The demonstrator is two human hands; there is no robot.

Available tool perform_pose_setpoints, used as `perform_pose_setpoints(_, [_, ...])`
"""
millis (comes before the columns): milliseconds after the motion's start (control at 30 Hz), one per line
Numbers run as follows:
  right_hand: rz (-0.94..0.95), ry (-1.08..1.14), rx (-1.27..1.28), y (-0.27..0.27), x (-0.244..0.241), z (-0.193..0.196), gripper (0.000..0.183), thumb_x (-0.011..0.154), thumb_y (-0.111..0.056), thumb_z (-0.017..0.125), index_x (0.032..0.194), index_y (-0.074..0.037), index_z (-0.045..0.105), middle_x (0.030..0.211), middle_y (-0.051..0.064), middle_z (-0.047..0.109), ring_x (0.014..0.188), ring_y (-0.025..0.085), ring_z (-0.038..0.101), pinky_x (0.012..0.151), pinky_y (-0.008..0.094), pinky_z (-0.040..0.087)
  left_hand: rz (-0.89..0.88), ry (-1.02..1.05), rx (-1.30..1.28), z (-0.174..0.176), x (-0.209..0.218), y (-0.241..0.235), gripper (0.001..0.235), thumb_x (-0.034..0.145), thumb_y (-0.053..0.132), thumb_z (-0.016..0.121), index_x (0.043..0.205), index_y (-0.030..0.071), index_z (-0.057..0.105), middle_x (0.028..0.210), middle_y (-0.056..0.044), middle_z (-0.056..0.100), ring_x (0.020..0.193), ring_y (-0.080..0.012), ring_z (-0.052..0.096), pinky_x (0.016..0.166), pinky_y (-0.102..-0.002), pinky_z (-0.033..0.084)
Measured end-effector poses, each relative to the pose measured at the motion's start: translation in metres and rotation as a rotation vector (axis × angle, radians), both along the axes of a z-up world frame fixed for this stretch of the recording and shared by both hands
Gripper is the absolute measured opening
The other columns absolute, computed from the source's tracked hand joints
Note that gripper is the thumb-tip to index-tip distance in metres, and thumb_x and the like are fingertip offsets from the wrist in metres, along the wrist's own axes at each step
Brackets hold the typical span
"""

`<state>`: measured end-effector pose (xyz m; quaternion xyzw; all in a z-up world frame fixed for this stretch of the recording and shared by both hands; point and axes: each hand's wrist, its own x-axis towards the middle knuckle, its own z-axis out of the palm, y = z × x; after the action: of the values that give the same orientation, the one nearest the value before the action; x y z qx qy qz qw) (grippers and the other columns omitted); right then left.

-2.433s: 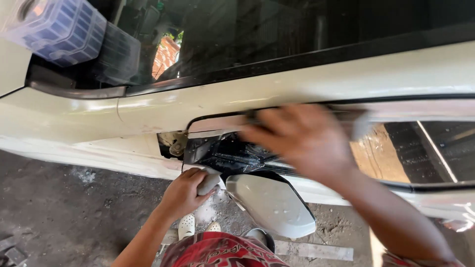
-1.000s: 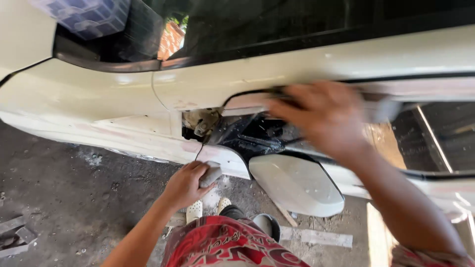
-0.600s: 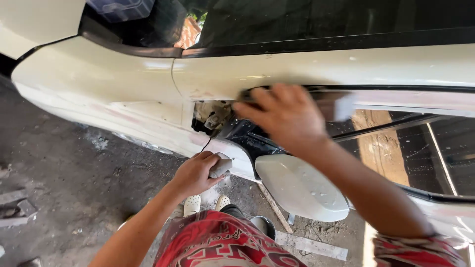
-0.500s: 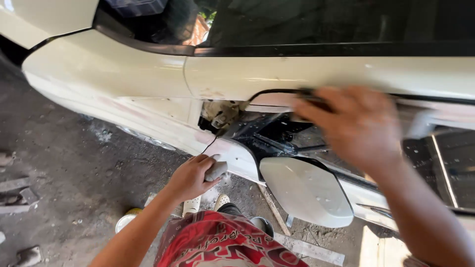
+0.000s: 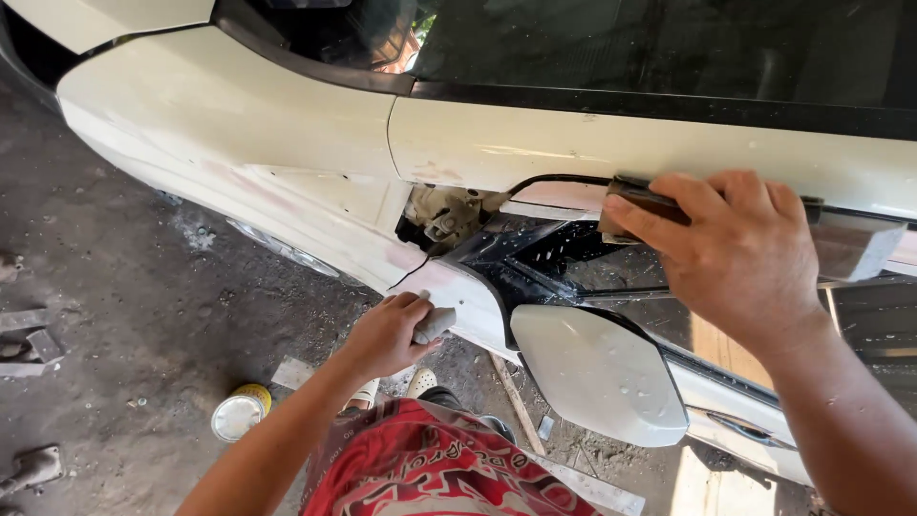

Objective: The person sands the side panel of a white car using a sanding block and a cloth. They repeatedly rub the surface near the window and side mirror, occasionally dipping the sanding block into a bucket of water.

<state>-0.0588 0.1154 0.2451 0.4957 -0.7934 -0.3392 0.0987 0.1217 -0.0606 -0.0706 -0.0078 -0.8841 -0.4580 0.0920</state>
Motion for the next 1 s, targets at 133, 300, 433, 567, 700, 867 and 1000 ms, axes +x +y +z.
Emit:
perform_pose_setpoints(133, [0.065,0.005,0.0,-0.038,0.011,-0.03,0.066,0.087,-0.007,0.061,0.139,-0.047,0.056,0.131,-0.001,0.057,0.115,0.025,0.056,0.094,0.046,0.05,0.049,0.103,0.008,0.0,-0.017,0.006,0.043,0.075,0.032,0.087,0.101,0.004,0.067,0.112,-0.016,0.069,0.098,-0.0361,0.068,0.079,-0.045,0.056])
perform_pose_setpoints(300, [0.163,-0.034,0.016,-0.047,0.009,-0.045,0.066,0.087,-0.012,0.065,0.145,-0.04,0.052,0.132,0.004,0.055,0.112,0.027,0.056,0.091,0.042,0.051,-0.045,0.051,-0.002,0.014,-0.027,0.02,0.041,0.078,0.033,0.085,0.102,0.005,0.067,0.106,-0.013,0.069,0.097,-0.035,0.069,0.082,-0.045,0.056])
perform_pose_setpoints(433, [0.058,-0.027,-0.127,0.014,-0.004,0.01,0.044,0.107,-0.015,0.059,0.143,-0.04,0.056,0.13,-0.003,0.057,0.111,0.028,0.055,0.091,0.048,0.047,0.087,0.082,0.056,-0.003,-0.005,0.007,0.039,0.077,0.032,0.085,0.099,0.006,0.067,0.106,-0.013,0.069,0.095,-0.0348,0.068,0.079,-0.044,0.056])
perform_pose_setpoints(567, [0.043,0.129,0.098,-0.035,0.005,-0.03,0.073,0.074,-0.024,0.069,0.14,-0.051,0.054,0.123,-0.001,0.057,0.106,0.027,0.056,0.086,0.047,0.05,0.143,0.092,0.085,-0.007,-0.016,0.016,0.039,0.076,0.032,0.085,0.098,0.006,0.066,0.106,-0.013,0.069,0.094,-0.0342,0.068,0.076,-0.044,0.056])
perform_pose_setpoints(700, [0.185,0.004,0.142,-0.063,0.015,-0.056,0.076,0.079,-0.013,0.066,0.148,-0.041,0.05,0.127,0.001,0.056,0.106,0.024,0.054,0.086,0.04,0.048,0.029,0.003,0.05,-0.003,-0.021,0.031,0.041,0.077,0.033,0.085,0.103,0.006,0.066,0.102,-0.012,0.069,0.095,-0.0344,0.068,0.078,-0.046,0.056])
perform_pose_setpoints(867, [0.215,0.011,-0.017,-0.018,-0.001,-0.009,0.054,0.096,-0.012,0.061,0.142,-0.041,0.061,0.127,0.001,0.061,0.106,0.022,0.055,0.087,0.042,0.048,0.056,0.012,0.052,-0.013,-0.003,0.022,0.043,0.076,0.033,0.085,0.104,0.006,0.066,0.103,-0.013,0.069,0.095,-0.0361,0.067,0.079,-0.046,0.056])
perform_pose_setpoints(1000, [0.197,0.04,0.043,-0.049,0.006,-0.034,0.056,0.093,-0.016,0.059,0.141,-0.045,0.058,0.127,-0.002,0.059,0.104,0.023,0.055,0.087,0.04,0.048,0.084,-0.008,0.041,-0.021,-0.014,0.022,0.042,0.076,0.033,0.085,0.103,0.006,0.066,0.105,-0.014,0.068,0.096,-0.0354,0.068,0.079,-0.046,0.057])
